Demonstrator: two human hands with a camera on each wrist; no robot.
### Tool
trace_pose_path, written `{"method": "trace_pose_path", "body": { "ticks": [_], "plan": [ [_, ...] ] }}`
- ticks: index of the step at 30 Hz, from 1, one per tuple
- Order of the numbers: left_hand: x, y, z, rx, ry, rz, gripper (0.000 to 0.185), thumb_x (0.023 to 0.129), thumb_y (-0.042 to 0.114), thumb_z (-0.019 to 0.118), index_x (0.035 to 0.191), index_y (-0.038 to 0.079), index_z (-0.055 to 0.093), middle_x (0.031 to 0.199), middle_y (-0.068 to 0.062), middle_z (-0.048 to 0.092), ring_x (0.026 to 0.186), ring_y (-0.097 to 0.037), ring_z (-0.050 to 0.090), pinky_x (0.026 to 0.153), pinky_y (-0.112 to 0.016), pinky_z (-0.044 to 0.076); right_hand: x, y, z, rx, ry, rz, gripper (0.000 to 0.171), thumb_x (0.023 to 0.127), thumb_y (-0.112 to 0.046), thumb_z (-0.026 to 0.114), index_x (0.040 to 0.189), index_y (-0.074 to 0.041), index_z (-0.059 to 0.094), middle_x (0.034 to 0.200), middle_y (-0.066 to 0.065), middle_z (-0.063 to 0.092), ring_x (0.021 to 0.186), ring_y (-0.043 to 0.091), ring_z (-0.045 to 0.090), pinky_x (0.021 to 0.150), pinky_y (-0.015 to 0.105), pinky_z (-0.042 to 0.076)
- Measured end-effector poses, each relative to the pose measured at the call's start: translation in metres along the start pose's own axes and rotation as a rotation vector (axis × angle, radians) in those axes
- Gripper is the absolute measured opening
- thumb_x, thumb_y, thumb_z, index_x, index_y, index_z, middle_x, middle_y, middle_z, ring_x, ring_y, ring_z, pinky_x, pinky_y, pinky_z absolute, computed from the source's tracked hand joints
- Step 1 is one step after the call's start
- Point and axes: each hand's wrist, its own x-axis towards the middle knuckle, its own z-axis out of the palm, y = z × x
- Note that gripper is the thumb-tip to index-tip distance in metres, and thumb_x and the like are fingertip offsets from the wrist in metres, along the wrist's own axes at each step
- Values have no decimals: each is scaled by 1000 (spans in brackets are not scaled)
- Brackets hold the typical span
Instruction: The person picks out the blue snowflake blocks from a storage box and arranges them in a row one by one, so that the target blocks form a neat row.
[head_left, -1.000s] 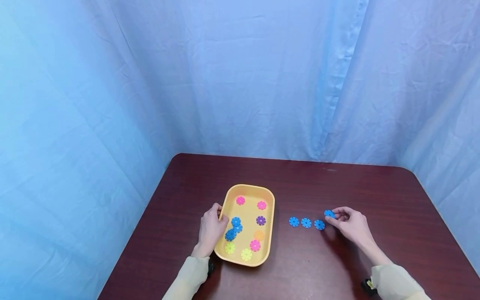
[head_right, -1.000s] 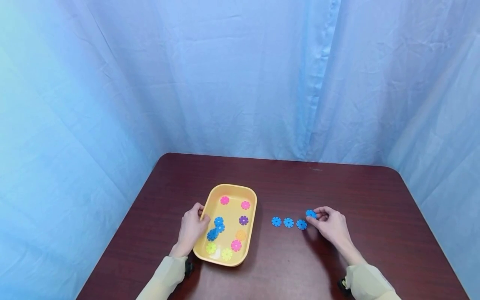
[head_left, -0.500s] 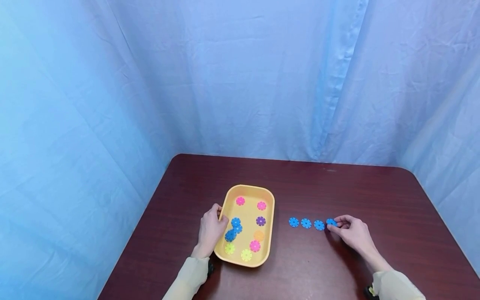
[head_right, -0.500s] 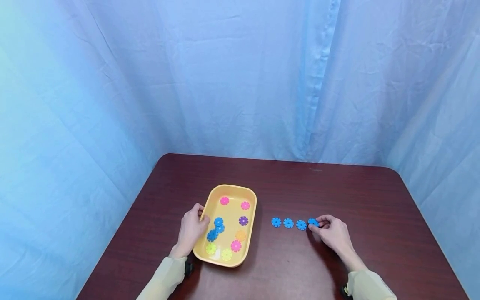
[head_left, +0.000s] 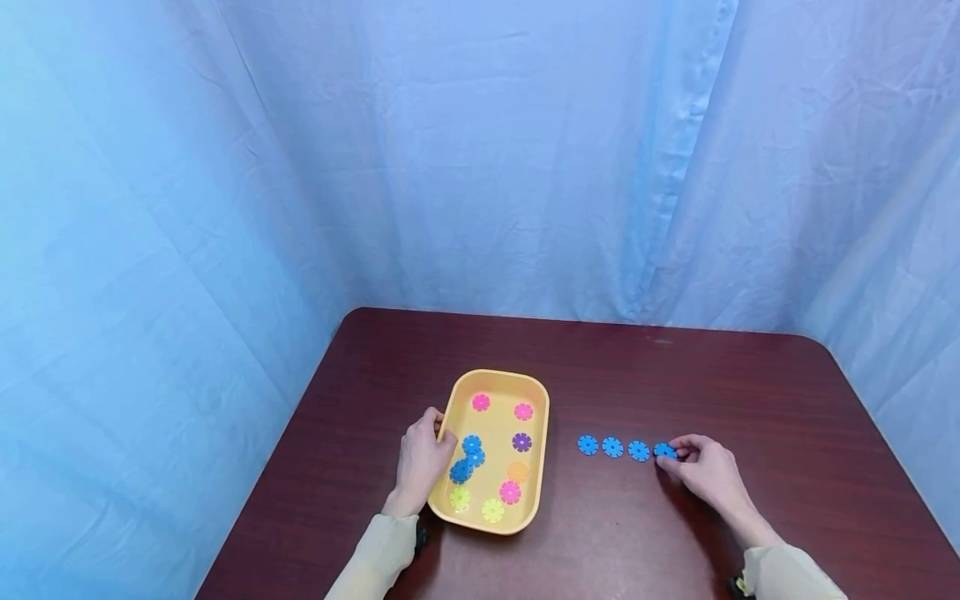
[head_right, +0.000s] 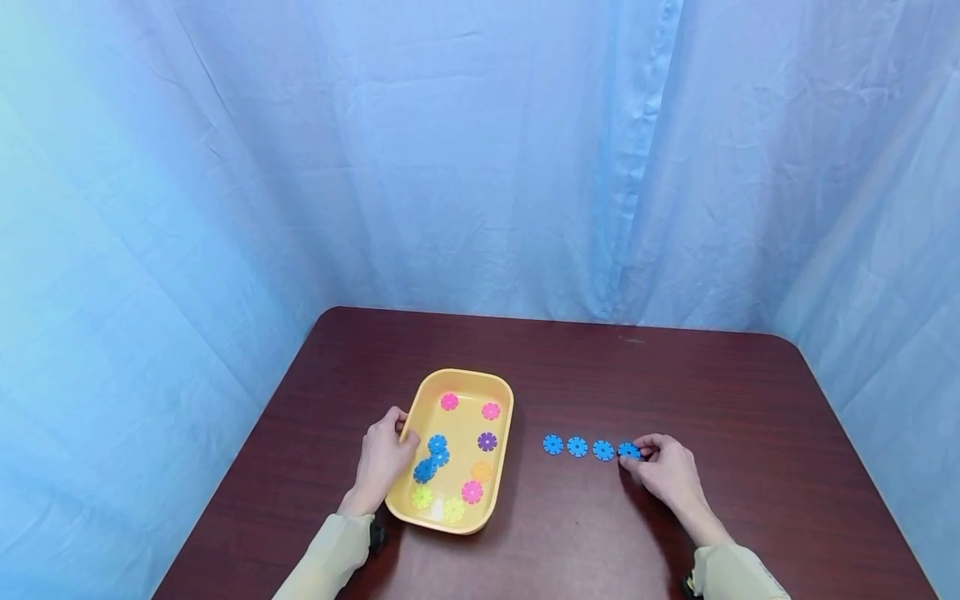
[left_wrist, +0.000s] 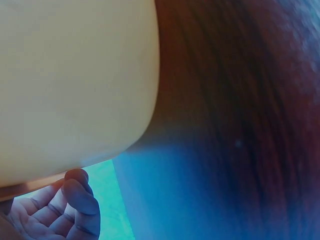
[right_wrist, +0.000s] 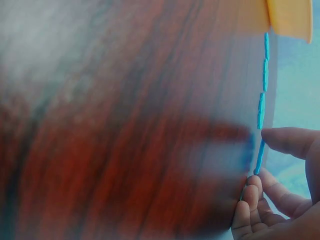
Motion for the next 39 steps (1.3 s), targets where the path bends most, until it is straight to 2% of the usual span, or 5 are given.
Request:
{"method": "trace_pose_path", "body": {
  "ticks": [14,24,30,34,39],
  "plan": [
    [0,1,-1,2,6,7,14,74,12,61,88,12,58,73,4,58,58,-9,52,54,-26,44,-1,1,1,7,-8,-24,42,67,-29,77,96,-3,64,75,1,61,60,10,52,58,28,41],
    [0,0,-1,0,3,10,13,74,12,61,87,12,58,71,5,56,56,-9,51,53,-26,43,2,-4,-2,3,3,-2,46,70,-39,74,97,-3,64,81,4,62,69,14,53,60,30,41],
    [1,1,-1,-2,-5,15,13,74,11,61,86,12,57,71,5,56,56,-9,51,53,-25,43,6,-19,-9,10,11,-15,50,74,-42,70,104,-3,62,85,6,61,74,18,54,62,32,42],
    [1,2,-2,6,-3,17,13,74,11,61,86,12,57,71,5,56,57,-9,51,54,-26,43,9,-34,-13,33,10,-43,55,75,-46,67,108,-3,60,90,8,60,79,20,53,65,34,43],
    [0,2,-2,10,2,18,14,73,10,61,86,11,58,71,4,57,57,-9,51,54,-26,43,13,-58,-14,69,16,-82,52,75,-46,67,108,-6,60,94,10,60,81,20,53,67,36,43]
  ]
}}
